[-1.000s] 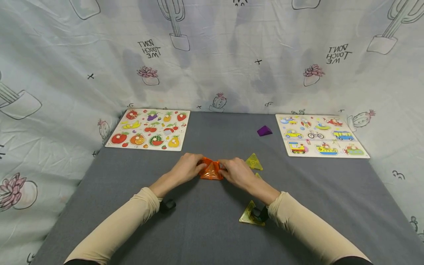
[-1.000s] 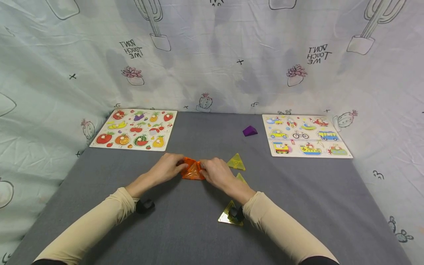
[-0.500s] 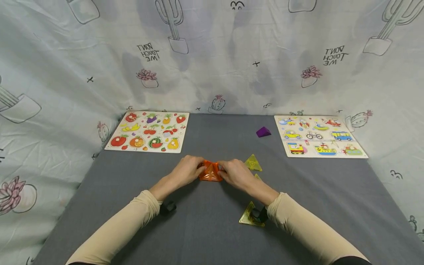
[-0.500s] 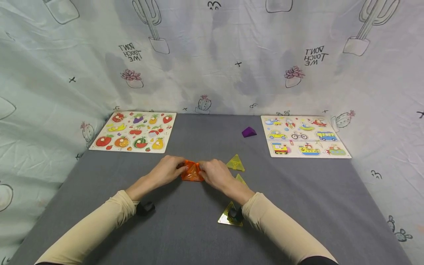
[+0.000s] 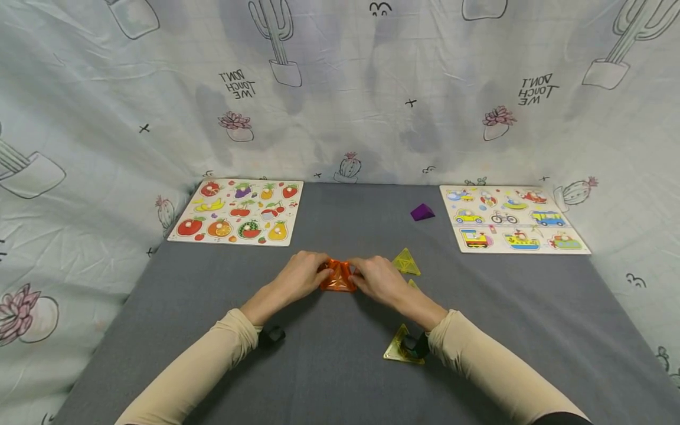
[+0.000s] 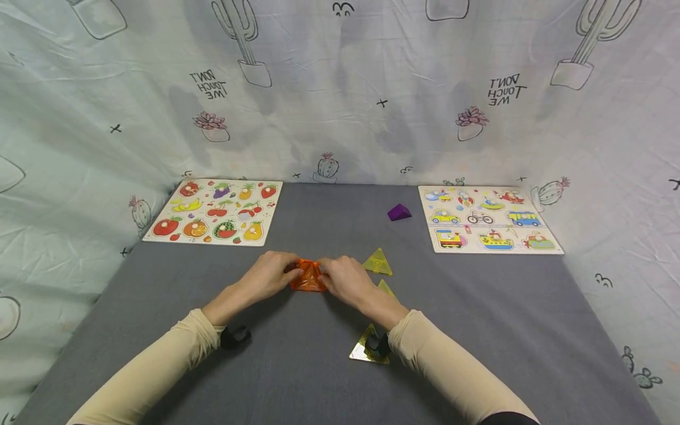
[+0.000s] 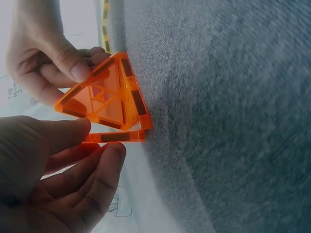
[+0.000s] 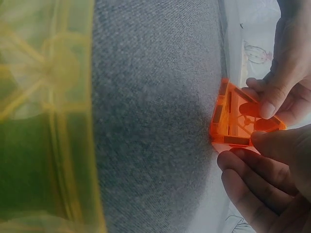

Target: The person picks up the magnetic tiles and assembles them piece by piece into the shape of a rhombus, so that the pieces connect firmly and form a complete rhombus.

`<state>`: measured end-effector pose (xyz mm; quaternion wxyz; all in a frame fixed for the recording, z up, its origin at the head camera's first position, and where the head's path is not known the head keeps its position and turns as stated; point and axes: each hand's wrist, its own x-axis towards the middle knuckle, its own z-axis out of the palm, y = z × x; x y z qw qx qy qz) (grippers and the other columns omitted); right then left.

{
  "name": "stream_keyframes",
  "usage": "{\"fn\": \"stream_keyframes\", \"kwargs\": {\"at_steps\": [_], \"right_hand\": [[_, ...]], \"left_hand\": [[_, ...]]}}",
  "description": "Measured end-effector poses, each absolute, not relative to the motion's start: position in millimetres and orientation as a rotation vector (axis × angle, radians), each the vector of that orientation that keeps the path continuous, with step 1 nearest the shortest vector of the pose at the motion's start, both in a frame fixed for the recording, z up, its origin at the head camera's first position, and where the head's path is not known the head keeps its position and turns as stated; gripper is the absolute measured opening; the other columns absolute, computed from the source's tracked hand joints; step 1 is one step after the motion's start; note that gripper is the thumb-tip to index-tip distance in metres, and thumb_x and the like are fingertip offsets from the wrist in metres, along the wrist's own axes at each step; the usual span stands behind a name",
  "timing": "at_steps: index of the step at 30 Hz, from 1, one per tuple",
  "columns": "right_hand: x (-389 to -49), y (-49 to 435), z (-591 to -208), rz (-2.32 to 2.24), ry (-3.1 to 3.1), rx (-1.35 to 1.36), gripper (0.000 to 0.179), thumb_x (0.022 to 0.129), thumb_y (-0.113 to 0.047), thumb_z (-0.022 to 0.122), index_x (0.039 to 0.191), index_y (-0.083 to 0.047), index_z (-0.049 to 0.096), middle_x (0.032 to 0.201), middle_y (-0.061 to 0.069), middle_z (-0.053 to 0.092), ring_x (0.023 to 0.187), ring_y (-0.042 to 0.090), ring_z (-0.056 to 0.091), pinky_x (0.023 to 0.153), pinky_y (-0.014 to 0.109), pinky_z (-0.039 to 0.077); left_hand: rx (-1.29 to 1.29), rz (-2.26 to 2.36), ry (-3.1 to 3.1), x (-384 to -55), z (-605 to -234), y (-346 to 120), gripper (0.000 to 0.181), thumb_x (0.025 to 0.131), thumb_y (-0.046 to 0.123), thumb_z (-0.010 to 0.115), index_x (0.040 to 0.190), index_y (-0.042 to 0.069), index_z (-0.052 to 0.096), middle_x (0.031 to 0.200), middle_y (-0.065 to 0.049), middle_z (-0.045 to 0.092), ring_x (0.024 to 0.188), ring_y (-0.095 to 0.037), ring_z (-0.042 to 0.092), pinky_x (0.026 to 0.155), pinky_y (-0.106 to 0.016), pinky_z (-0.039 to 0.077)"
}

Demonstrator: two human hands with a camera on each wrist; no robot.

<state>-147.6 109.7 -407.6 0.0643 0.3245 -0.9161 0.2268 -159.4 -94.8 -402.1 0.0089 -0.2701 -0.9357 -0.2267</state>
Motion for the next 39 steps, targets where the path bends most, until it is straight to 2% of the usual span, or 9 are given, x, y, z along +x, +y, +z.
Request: {"fn": "stream_keyframes", "kwargs": {"at_steps": [8, 16, 22, 36, 39], "right_hand": [[-146, 108, -410, 0.685, -2.753, 0.993, 0.028, 0.087, -0.011, 0.073, 0.113, -0.002, 0.071, 0.082, 0.007, 0.075, 0.064, 0.013, 0.068, 0.053, 0.019, 0.050], [-146, 109, -412, 0.660, -2.764, 0.978, 0.027, 0.087, -0.012, 0.073, 0.113, -0.004, 0.071, 0.082, 0.006, 0.075, 0.062, 0.013, 0.068, 0.053, 0.019, 0.049], [-146, 109, -412, 0.649, -2.750, 0.977, 0.025, 0.087, -0.011, 0.073, 0.110, -0.004, 0.071, 0.083, 0.007, 0.075, 0.065, 0.015, 0.069, 0.056, 0.023, 0.053], [-145, 106, -409, 0.641, -2.760, 0.982, 0.026, 0.087, -0.010, 0.072, 0.112, -0.004, 0.071, 0.080, 0.006, 0.074, 0.056, 0.010, 0.062, 0.049, 0.017, 0.044], [-145, 106, -410, 0.624, -2.750, 0.987, 0.024, 0.087, -0.010, 0.072, 0.111, -0.005, 0.072, 0.079, 0.005, 0.074, 0.056, 0.010, 0.061, 0.049, 0.017, 0.044]], "left_hand": [[-0.804, -0.725, -2.903, -156, -405, -94, 0.007, 0.090, 0.015, 0.070, 0.090, 0.008, 0.072, 0.077, 0.000, 0.068, 0.063, -0.009, 0.054, 0.057, -0.025, 0.044], [-0.775, -0.729, -2.866, -153, -406, -92, 0.007, 0.088, 0.015, 0.072, 0.090, 0.008, 0.072, 0.079, -0.002, 0.069, 0.067, -0.012, 0.057, 0.060, -0.028, 0.045], [-0.744, -0.753, -2.847, -151, -409, -89, 0.012, 0.087, 0.017, 0.074, 0.094, 0.007, 0.075, 0.083, -0.005, 0.071, 0.071, -0.016, 0.063, 0.063, -0.031, 0.049], [-0.712, -0.727, -2.832, -148, -409, -87, 0.014, 0.087, 0.018, 0.074, 0.094, 0.006, 0.075, 0.081, -0.006, 0.068, 0.068, -0.017, 0.060, 0.061, -0.032, 0.047], [-0.746, -0.744, -2.806, -147, -410, -87, 0.015, 0.088, 0.020, 0.073, 0.096, 0.007, 0.074, 0.084, -0.005, 0.068, 0.071, -0.017, 0.061, 0.063, -0.032, 0.049]]}}
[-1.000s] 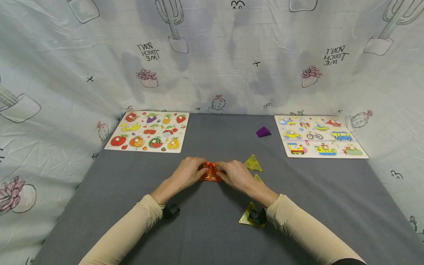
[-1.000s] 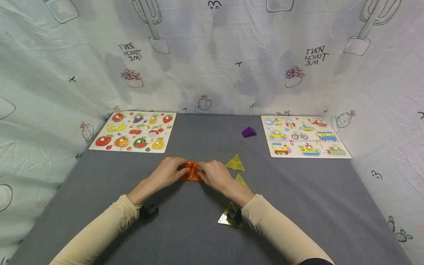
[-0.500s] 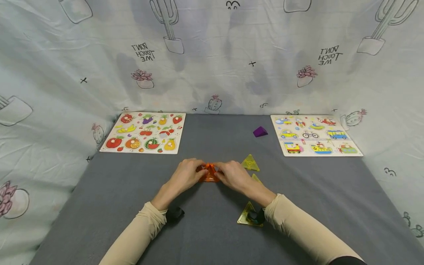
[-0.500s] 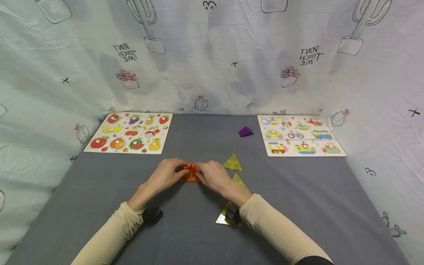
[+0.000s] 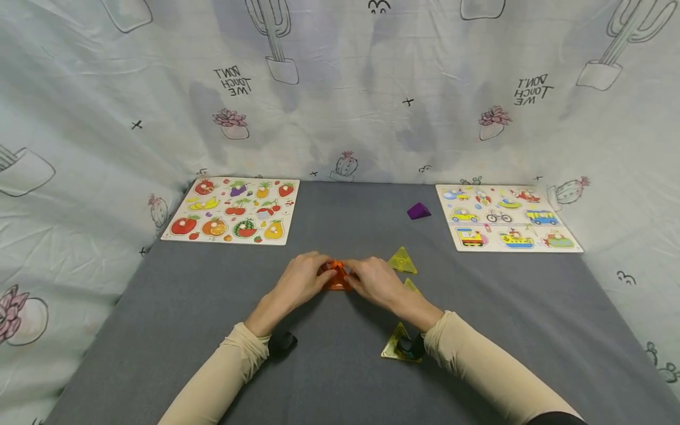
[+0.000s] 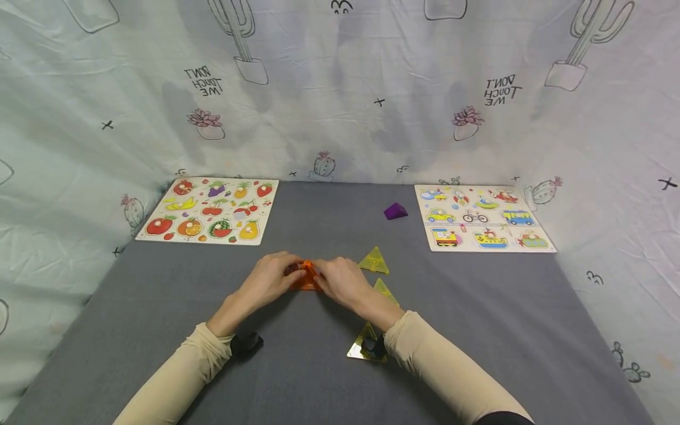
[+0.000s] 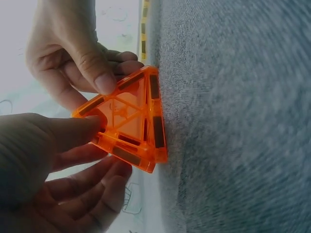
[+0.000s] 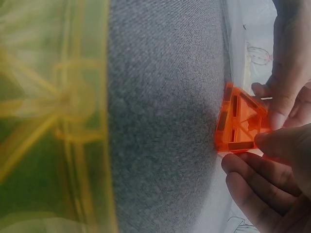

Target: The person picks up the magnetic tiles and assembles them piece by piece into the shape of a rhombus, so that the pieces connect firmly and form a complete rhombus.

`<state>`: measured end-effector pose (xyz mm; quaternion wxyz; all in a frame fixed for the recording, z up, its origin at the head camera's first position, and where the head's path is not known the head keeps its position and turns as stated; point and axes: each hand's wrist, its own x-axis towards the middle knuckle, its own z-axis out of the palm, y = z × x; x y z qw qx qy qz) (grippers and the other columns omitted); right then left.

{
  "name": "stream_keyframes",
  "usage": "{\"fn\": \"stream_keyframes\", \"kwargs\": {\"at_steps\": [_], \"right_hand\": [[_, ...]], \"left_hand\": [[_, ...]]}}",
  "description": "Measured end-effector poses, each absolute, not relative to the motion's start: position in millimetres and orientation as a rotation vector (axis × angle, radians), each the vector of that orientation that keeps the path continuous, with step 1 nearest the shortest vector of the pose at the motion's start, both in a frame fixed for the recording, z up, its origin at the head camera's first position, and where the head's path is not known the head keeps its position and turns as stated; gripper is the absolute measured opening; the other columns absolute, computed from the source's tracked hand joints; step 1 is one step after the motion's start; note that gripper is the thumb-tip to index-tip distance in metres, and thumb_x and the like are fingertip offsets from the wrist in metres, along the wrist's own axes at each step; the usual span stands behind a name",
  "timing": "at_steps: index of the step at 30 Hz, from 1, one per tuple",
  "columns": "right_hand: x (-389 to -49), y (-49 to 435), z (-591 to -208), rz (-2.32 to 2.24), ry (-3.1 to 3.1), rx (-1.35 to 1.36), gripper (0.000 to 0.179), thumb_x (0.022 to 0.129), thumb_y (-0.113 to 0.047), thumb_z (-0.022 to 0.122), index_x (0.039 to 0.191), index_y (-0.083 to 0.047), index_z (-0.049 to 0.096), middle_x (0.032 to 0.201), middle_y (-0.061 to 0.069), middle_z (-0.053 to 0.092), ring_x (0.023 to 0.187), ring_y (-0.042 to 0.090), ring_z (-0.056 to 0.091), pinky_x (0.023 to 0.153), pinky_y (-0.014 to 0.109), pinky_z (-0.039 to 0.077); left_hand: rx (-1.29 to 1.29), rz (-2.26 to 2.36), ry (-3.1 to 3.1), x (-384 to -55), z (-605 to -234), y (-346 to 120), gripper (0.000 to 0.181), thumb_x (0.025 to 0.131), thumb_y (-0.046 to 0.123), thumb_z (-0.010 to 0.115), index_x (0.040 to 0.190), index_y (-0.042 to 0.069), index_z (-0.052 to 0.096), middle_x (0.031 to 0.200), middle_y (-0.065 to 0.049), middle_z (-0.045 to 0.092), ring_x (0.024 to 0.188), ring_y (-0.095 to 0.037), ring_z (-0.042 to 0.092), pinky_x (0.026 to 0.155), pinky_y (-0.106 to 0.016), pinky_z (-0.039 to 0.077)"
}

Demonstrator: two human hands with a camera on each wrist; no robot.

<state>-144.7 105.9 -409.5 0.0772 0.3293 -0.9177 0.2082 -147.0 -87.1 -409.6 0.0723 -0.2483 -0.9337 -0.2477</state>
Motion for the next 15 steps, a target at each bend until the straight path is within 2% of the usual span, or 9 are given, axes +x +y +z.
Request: {"fn": "stream_keyframes", "kwargs": {"at_steps": [6, 15], "right_hand": [[-144.7, 108.2, -410.9, 0.608, -2.706, 1.012, 0.019, 0.086, -0.009, 0.073, 0.106, -0.008, 0.073, 0.075, 0.003, 0.072, 0.055, 0.010, 0.060, 0.049, 0.018, 0.043], [-145.5, 111.1, -411.4, 0.559, -2.690, 1.011, 0.019, 0.085, -0.007, 0.072, 0.105, -0.010, 0.074, 0.081, 0.003, 0.074, 0.059, 0.012, 0.063, 0.051, 0.021, 0.045]], "left_hand": [[-0.863, -0.827, -2.683, -147.0, -412.1, -85.8, 0.018, 0.092, 0.017, 0.069, 0.107, 0.009, 0.074, 0.094, -0.004, 0.068, 0.079, -0.016, 0.063, 0.069, -0.032, 0.052], [-0.867, -0.888, -2.616, -146.9, -414.3, -83.6, 0.013, 0.091, 0.016, 0.069, 0.099, 0.010, 0.077, 0.087, -0.002, 0.065, 0.074, -0.014, 0.060, 0.065, -0.026, 0.049]]}}
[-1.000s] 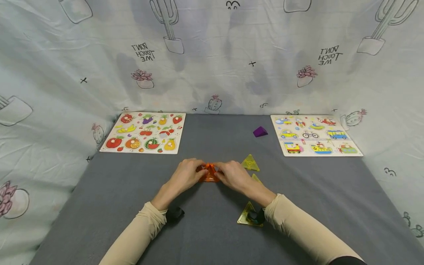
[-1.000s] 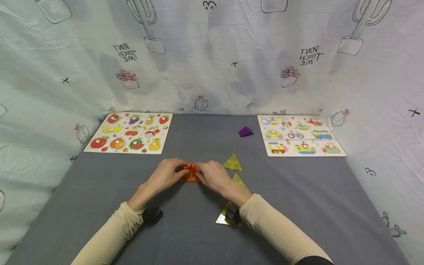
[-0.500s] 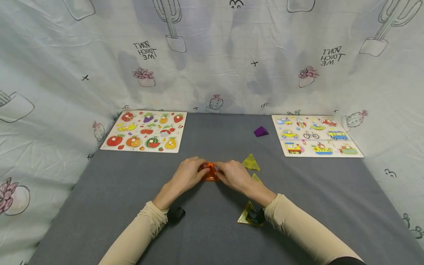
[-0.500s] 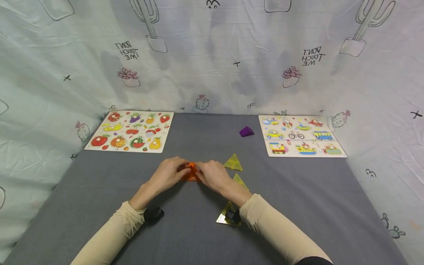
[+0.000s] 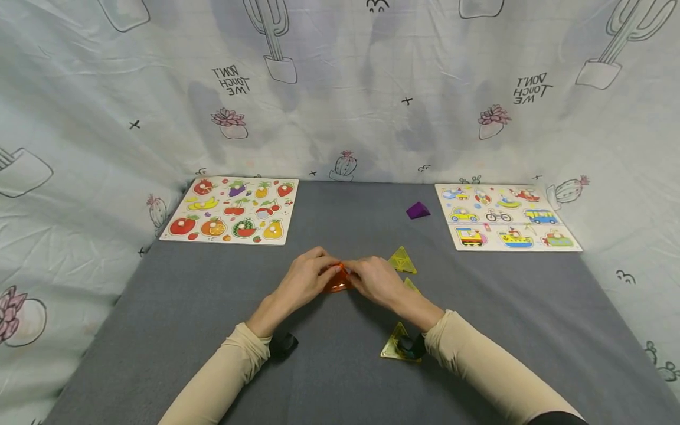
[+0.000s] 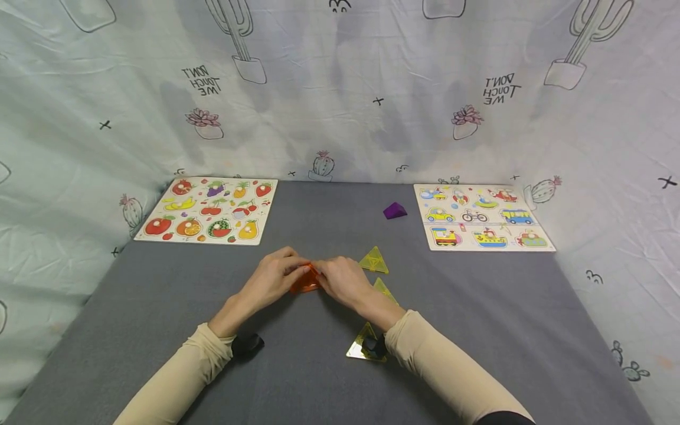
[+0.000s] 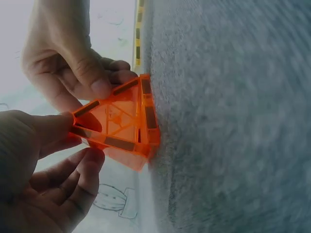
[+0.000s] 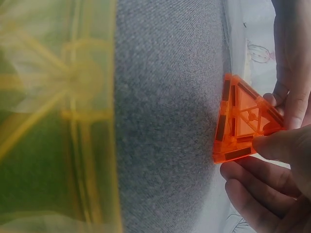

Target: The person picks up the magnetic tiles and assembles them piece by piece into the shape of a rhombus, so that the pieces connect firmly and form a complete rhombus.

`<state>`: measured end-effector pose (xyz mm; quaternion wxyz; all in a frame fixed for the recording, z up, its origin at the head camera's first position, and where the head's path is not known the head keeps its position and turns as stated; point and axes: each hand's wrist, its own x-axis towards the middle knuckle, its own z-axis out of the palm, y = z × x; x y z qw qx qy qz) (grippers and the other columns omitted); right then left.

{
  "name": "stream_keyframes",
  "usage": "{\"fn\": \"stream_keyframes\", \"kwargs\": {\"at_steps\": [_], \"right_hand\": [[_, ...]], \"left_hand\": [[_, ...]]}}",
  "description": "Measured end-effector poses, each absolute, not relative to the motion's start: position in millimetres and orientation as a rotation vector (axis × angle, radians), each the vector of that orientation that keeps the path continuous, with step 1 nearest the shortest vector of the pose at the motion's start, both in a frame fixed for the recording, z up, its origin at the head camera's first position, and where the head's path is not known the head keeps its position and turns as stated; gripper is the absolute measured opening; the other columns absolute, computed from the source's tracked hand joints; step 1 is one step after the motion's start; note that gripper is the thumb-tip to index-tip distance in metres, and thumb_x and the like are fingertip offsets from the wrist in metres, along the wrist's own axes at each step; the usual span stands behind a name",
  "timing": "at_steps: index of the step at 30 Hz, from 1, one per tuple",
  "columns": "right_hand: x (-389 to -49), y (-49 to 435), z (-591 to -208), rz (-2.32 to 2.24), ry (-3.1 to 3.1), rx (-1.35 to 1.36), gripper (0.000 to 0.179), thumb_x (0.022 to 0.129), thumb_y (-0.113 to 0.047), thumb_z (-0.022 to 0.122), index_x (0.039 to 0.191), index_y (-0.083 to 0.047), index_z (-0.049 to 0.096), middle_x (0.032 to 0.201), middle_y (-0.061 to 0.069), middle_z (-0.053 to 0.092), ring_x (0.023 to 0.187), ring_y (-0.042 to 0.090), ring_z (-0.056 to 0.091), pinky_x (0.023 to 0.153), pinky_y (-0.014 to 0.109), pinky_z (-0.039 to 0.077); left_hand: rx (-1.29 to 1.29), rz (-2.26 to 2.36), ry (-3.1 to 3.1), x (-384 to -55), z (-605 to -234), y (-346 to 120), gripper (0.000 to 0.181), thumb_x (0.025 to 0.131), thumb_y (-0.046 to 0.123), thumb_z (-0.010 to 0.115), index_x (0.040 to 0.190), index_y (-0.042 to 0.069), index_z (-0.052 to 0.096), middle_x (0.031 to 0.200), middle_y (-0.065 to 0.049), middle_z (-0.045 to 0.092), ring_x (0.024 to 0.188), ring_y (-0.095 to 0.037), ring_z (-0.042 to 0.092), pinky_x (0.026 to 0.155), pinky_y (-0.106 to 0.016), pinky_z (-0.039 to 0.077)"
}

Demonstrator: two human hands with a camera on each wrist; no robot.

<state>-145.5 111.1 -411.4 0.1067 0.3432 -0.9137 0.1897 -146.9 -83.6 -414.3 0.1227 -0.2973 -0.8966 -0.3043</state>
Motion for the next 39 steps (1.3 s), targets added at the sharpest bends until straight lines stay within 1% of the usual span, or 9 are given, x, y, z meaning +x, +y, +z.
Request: {"fn": "stream_keyframes", "kwargs": {"at_steps": [5, 12, 14, 19, 21, 26, 33, 39], "right_hand": [[-144.6, 110.0, -411.1, 0.500, -2.698, 1.008, 0.015, 0.086, -0.008, 0.072, 0.100, -0.012, 0.074, 0.080, 0.002, 0.074, 0.063, 0.015, 0.066, 0.054, 0.025, 0.049], [-144.5, 109.1, -412.3, 0.477, -2.702, 1.012, 0.014, 0.087, -0.010, 0.072, 0.101, -0.012, 0.075, 0.082, 0.002, 0.075, 0.066, 0.016, 0.068, 0.057, 0.028, 0.053], [-144.8, 109.3, -412.6, 0.482, -2.695, 1.017, 0.012, 0.087, -0.009, 0.072, 0.099, -0.012, 0.075, 0.082, 0.002, 0.074, 0.067, 0.016, 0.068, 0.057, 0.028, 0.053], [-146.5, 110.6, -412.7, 0.520, -2.670, 1.034, 0.006, 0.088, -0.009, 0.071, 0.093, -0.011, 0.073, 0.079, 0.002, 0.073, 0.068, 0.016, 0.068, 0.060, 0.030, 0.054], [-147.7, 111.5, -413.2, 0.535, -2.670, 1.042, 0.006, 0.088, -0.008, 0.070, 0.093, -0.010, 0.073, 0.082, 0.002, 0.074, 0.070, 0.017, 0.070, 0.062, 0.030, 0.055], [-150.0, 113.9, -413.0, 0.594, -2.683, 1.058, 0.012, 0.089, -0.004, 0.068, 0.099, -0.007, 0.074, 0.090, 0.006, 0.076, 0.080, 0.019, 0.072, 0.071, 0.032, 0.058], [-150.9, 116.4, -411.8, 0.621, -2.695, 1.081, 0.016, 0.089, 0.000, 0.066, 0.103, -0.003, 0.073, 0.096, 0.010, 0.075, 0.084, 0.022, 0.073, 0.073, 0.033, 0.059], [-150.2, 118.0, -410.7, 0.677, -2.705, 1.097, 0.022, 0.090, 0.001, 0.063, 0.110, 0.000, 0.070, 0.103, 0.013, 0.074, 0.090, 0.025, 0.072, 0.077, 0.036, 0.059]], "left_hand": [[-0.866, -0.870, -2.599, -145.9, -414.4, -81.7, 0.012, 0.090, 0.014, 0.070, 0.097, 0.008, 0.077, 0.084, -0.002, 0.064, 0.071, -0.013, 0.058, 0.062, -0.024, 0.047], [-0.886, -0.850, -2.581, -144.4, -414.2, -82.5, 0.012, 0.090, 0.012, 0.070, 0.098, 0.008, 0.078, 0.083, -0.002, 0.064, 0.070, -0.013, 0.059, 0.061, -0.025, 0.048], [-0.889, -0.849, -2.574, -144.6, -414.5, -82.5, 0.012, 0.090, 0.013, 0.070, 0.099, 0.008, 0.077, 0.086, -0.003, 0.064, 0.072, -0.014, 0.060, 0.063, -0.026, 0.050], [-0.898, -0.868, -2.604, -145.0, -414.3, -80.8, 0.014, 0.093, 0.014, 0.066, 0.103, 0.010, 0.075, 0.098, -0.003, 0.066, 0.084, -0.015, 0.064, 0.073, -0.032, 0.054], [-0.892, -0.894, -2.629, -145.0, -414.1, -80.3, 0.014, 0.094, 0.013, 0.065, 0.103, 0.010, 0.075, 0.099, -0.002, 0.067, 0.085, -0.015, 0.064, 0.074, -0.032, 0.054], [-0.865, -0.946, -2.658, -145.8, -414.3, -80.2, 0.014, 0.094, 0.016, 0.065, 0.103, 0.009, 0.075, 0.095, -0.002, 0.068, 0.080, -0.013, 0.063, 0.069, -0.028, 0.051], [-0.850, -0.943, -2.644, -147.2, -415.2, -81.0, 0.013, 0.093, 0.017, 0.066, 0.099, 0.008, 0.074, 0.094, -0.003, 0.067, 0.079, -0.013, 0.062, 0.067, -0.027, 0.050], [-0.817, -0.935, -2.637, -147.6, -414.9, -82.2, 0.012, 0.093, 0.017, 0.067, 0.097, 0.008, 0.074, 0.092, -0.003, 0.067, 0.078, -0.014, 0.061, 0.067, -0.028, 0.050]]}}
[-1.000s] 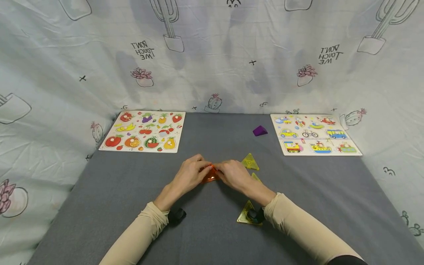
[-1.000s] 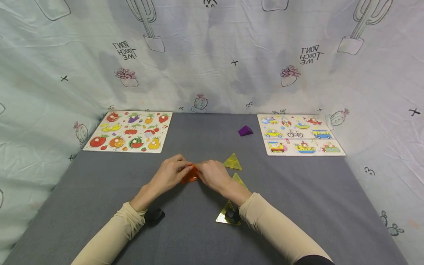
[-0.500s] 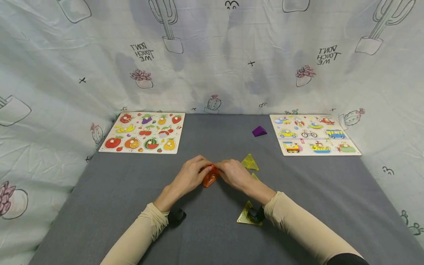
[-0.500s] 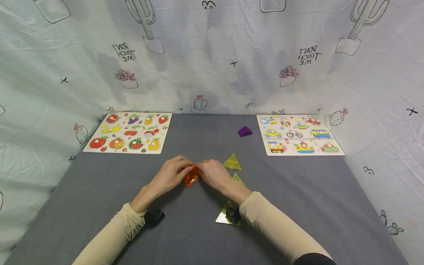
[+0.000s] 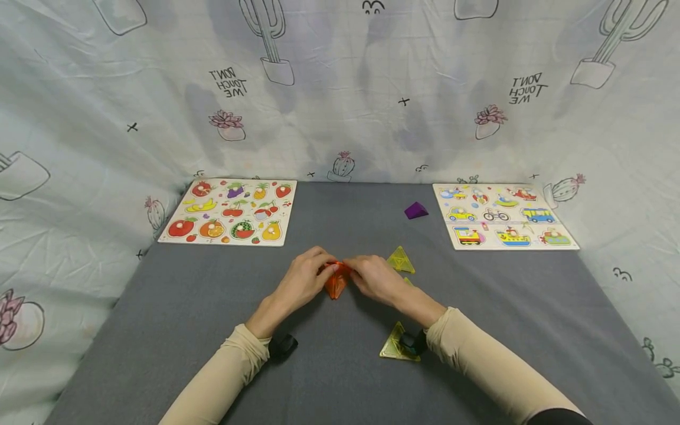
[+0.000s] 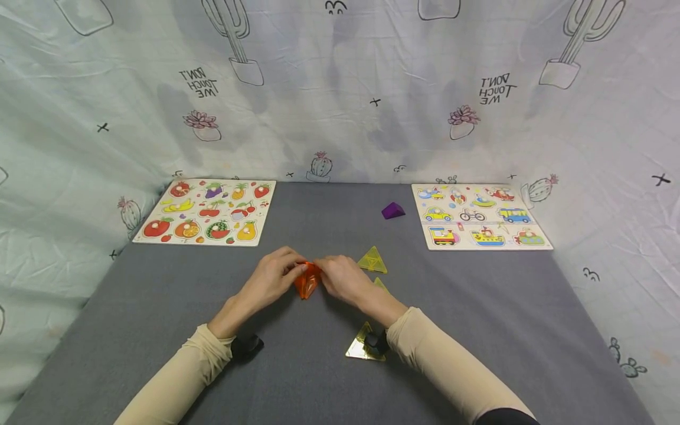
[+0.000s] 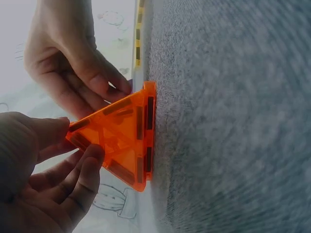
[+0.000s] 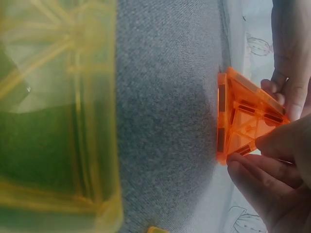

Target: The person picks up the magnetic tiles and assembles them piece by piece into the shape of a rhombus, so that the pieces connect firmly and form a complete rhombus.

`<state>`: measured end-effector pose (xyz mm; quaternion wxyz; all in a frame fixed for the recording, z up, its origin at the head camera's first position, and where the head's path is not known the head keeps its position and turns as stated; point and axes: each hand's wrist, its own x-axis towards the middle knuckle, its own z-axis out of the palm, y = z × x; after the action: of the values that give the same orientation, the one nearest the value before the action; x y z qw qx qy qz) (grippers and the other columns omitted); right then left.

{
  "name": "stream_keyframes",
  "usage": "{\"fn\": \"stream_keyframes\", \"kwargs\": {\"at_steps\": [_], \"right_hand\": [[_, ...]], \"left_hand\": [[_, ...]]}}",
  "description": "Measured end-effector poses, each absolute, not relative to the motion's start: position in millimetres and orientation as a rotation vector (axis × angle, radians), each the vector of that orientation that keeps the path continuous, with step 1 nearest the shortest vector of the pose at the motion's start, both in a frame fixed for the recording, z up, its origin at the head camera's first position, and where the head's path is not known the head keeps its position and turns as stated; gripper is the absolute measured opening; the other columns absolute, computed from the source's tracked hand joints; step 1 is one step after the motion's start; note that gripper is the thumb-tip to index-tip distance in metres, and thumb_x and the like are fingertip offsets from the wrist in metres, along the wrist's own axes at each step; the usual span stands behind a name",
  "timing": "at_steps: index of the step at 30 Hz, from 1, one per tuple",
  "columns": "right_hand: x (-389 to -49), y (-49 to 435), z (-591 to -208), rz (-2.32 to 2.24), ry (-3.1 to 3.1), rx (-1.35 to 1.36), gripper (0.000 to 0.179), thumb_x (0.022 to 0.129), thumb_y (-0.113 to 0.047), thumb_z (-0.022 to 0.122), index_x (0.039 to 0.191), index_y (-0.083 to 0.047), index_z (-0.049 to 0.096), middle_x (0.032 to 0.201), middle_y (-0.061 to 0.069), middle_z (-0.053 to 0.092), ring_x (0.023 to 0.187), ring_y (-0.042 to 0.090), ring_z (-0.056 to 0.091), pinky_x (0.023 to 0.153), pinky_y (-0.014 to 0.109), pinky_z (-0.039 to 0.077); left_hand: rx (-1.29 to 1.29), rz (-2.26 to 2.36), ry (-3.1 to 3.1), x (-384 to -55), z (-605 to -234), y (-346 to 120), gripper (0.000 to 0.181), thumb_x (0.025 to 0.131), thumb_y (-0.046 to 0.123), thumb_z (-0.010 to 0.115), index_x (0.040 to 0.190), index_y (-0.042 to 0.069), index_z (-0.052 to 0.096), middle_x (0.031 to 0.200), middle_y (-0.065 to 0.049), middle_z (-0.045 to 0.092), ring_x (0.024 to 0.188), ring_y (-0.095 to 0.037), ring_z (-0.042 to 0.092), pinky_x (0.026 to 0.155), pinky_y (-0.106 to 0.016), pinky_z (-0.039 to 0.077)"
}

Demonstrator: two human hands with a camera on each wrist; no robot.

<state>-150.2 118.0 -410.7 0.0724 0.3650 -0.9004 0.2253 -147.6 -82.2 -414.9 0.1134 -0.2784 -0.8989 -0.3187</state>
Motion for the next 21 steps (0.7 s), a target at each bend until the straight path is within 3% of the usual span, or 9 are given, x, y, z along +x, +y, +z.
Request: {"fn": "stream_keyframes", "kwargs": {"at_steps": [8, 14, 21], "right_hand": [[-148, 132, -404, 0.790, -2.737, 1.033, 0.026, 0.092, -0.002, 0.060, 0.117, 0.003, 0.068, 0.109, 0.015, 0.073, 0.092, 0.023, 0.071, 0.080, 0.037, 0.058], [-146, 164, -397, 0.851, -2.748, 0.817, 0.024, 0.091, -0.004, 0.063, 0.113, -0.001, 0.072, 0.106, 0.012, 0.074, 0.087, 0.019, 0.069, 0.074, 0.037, 0.057], [-147, 207, -389, 0.991, -2.678, 0.549, 0.024, 0.095, -0.006, 0.061, 0.117, -0.002, 0.069, 0.110, 0.015, 0.072, 0.092, 0.026, 0.070, 0.075, 0.043, 0.057]], "left_hand": [[-0.758, -0.935, -2.649, -146, -416, -81, 0.013, 0.093, 0.019, 0.068, 0.097, 0.008, 0.073, 0.092, -0.003, 0.066, 0.074, -0.012, 0.059, 0.064, -0.024, 0.047], [-0.743, -0.911, -2.667, -146, -417, -78, 0.016, 0.094, 0.023, 0.067, 0.100, 0.010, 0.073, 0.093, -0.002, 0.066, 0.075, -0.012, 0.059, 0.064, -0.024, 0.048], [-0.724, -0.922, -2.682, -146, -416, -79, 0.015, 0.093, 0.022, 0.067, 0.100, 0.010, 0.074, 0.094, -0.001, 0.066, 0.077, -0.012, 0.061, 0.065, -0.025, 0.050]]}}
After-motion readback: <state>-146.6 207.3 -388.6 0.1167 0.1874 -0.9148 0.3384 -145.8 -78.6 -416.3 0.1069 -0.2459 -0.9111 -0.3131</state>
